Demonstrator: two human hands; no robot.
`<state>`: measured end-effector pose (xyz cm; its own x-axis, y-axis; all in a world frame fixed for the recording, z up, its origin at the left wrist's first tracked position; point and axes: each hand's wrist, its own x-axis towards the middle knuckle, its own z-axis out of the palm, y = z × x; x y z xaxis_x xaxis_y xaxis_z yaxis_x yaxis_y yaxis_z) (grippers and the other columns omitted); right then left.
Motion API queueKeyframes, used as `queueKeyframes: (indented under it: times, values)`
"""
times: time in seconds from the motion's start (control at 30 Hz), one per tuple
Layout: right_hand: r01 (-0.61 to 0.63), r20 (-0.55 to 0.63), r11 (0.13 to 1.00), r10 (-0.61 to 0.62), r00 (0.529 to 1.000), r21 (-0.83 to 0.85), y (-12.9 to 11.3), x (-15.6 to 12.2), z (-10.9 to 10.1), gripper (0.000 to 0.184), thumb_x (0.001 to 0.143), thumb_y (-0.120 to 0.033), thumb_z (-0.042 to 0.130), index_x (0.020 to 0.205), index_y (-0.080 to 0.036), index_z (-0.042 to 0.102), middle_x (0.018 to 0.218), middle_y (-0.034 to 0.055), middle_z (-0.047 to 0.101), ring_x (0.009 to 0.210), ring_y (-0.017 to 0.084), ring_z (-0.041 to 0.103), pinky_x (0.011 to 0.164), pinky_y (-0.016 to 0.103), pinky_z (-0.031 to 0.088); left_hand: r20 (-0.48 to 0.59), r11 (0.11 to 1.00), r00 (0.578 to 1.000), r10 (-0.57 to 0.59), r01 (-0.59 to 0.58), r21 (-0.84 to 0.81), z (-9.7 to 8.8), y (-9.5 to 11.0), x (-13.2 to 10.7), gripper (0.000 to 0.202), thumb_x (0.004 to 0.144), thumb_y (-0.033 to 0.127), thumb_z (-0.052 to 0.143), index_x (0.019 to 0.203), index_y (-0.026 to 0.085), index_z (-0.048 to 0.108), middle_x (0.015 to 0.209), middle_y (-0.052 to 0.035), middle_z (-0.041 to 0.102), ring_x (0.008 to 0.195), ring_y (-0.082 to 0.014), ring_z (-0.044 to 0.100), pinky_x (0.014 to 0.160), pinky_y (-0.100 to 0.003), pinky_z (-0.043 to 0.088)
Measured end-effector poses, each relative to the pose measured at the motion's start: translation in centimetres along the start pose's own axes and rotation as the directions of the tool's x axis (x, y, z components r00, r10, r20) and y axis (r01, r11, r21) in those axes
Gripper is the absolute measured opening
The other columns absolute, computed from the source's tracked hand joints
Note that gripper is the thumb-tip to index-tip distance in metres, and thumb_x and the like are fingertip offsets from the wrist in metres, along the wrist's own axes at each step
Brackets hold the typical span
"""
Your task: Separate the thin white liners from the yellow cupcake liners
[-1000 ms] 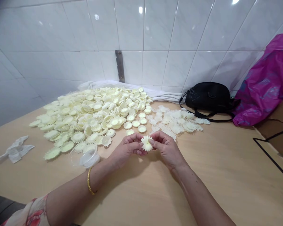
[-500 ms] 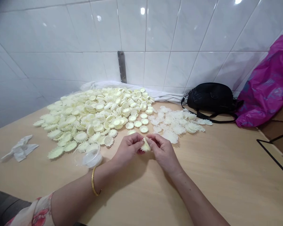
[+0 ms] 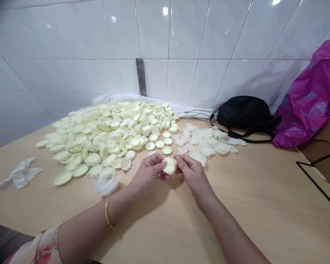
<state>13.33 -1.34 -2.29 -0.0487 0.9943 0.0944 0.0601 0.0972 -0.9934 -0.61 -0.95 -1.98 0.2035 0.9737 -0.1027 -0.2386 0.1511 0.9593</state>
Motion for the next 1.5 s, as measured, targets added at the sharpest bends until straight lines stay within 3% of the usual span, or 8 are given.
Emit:
queueKeyframes:
  times: [0.17,0.4,0.6,0.87,1.03,1.2,1.33,1.5]
  values:
    - [-0.111,0.152,0.976,0.083,0.985,0.189,0.6,0.3,-0.6,0.027,0.070,-0.043,0.066,0.079,-0.018,0.064,0.072,0.0030,0.064,0.069,0.017,0.056,0.064,0.029,0.043,-0.014,0.999,1.000,-0.012,0.012,-0.034,0.1,0.5,-0.1,0.009,0.071,0.015,0.057,0.070,0.015,0.047,0.059,-0.0022,0.060,0.045,-0.0098,0.054,0.048,-0.021,0.039]
    - [0.013,0.145,0.998,-0.005,0.989,-0.059,-0.8,-0.3,-0.6,0.018,0.075,-0.036,0.059,0.073,-0.018,0.061,0.064,-0.0005,0.058,0.058,0.012,0.047,0.057,0.024,0.038,0.079,0.977,0.978,-0.193,0.198,-0.074,-0.1,0.7,-0.1,0.014,0.072,0.017,0.057,0.085,0.013,0.056,0.063,-0.0055,0.062,0.044,-0.0109,0.054,0.046,-0.023,0.041]
    - [0.234,-0.026,0.802,-0.296,0.955,-0.550,-1.2,-1.4,1.1,0.019,0.078,-0.023,0.046,0.063,-0.018,0.055,0.060,0.0013,0.052,0.060,0.015,0.046,0.058,0.027,0.035,-0.006,0.986,0.994,0.111,-0.109,0.122,0.1,0.1,-0.4,0.010,0.070,0.021,0.060,0.065,0.015,0.053,0.051,0.0037,0.046,0.044,-0.0069,0.045,0.046,-0.021,0.041]
    - [-0.013,0.075,0.998,0.009,0.997,0.056,-0.5,-0.6,0.8,0.019,0.070,-0.036,0.062,0.078,-0.019,0.060,0.063,-0.0017,0.056,0.058,0.012,0.049,0.055,0.024,0.040,-0.024,0.978,0.988,0.155,-0.149,0.145,-0.5,-0.2,0.2,0.014,0.074,0.030,0.057,0.074,0.016,0.053,0.051,0.0043,0.048,0.040,-0.0079,0.047,0.041,-0.019,0.036]
    - [0.099,-0.035,0.979,-0.107,0.994,-0.180,-0.6,-0.8,0.9,0.012,0.072,-0.028,0.059,0.066,-0.019,0.055,0.056,-0.0037,0.049,0.054,0.011,0.045,0.053,0.024,0.037,-0.063,0.975,0.986,0.155,-0.142,0.171,-0.1,-0.2,0.1,0.013,0.075,0.029,0.057,0.077,0.017,0.052,0.051,0.0036,0.048,0.042,-0.0089,0.049,0.044,-0.021,0.038]
    - [0.469,-0.026,0.613,-0.624,0.781,-0.636,-0.4,-1.0,0.8,0.016,0.078,-0.012,0.046,0.074,-0.019,0.060,0.072,0.0032,0.055,0.069,0.017,0.052,0.064,0.029,0.040,-0.133,0.995,0.988,-0.083,0.074,-0.066,0.2,0.3,0.0,0.031,0.077,0.047,0.054,0.086,0.017,0.050,0.067,-0.0039,0.059,0.053,-0.0130,0.057,0.049,-0.024,0.044]
    - [0.562,0.203,0.277,-0.737,0.645,-0.779,0.1,-0.9,0.9,0.022,0.075,-0.006,0.047,0.081,-0.018,0.064,0.082,0.0075,0.057,0.078,0.021,0.051,0.072,0.036,0.040,0.040,0.952,0.989,-0.140,0.146,-0.269,0.3,0.3,-0.1,0.033,0.074,0.046,0.058,0.075,0.014,0.051,0.065,-0.0042,0.057,0.055,-0.0117,0.056,0.052,-0.023,0.043]
    - [0.554,0.147,0.558,-0.611,0.778,-0.618,0.0,-1.0,0.8,0.019,0.078,-0.012,0.048,0.085,-0.019,0.063,0.082,0.0049,0.061,0.080,0.020,0.054,0.073,0.034,0.043,-0.039,0.953,0.994,-0.106,0.091,-0.290,0.3,0.2,0.0,0.014,0.071,0.017,0.062,0.069,0.015,0.048,0.057,0.0002,0.053,0.050,-0.0087,0.051,0.051,-0.022,0.040]
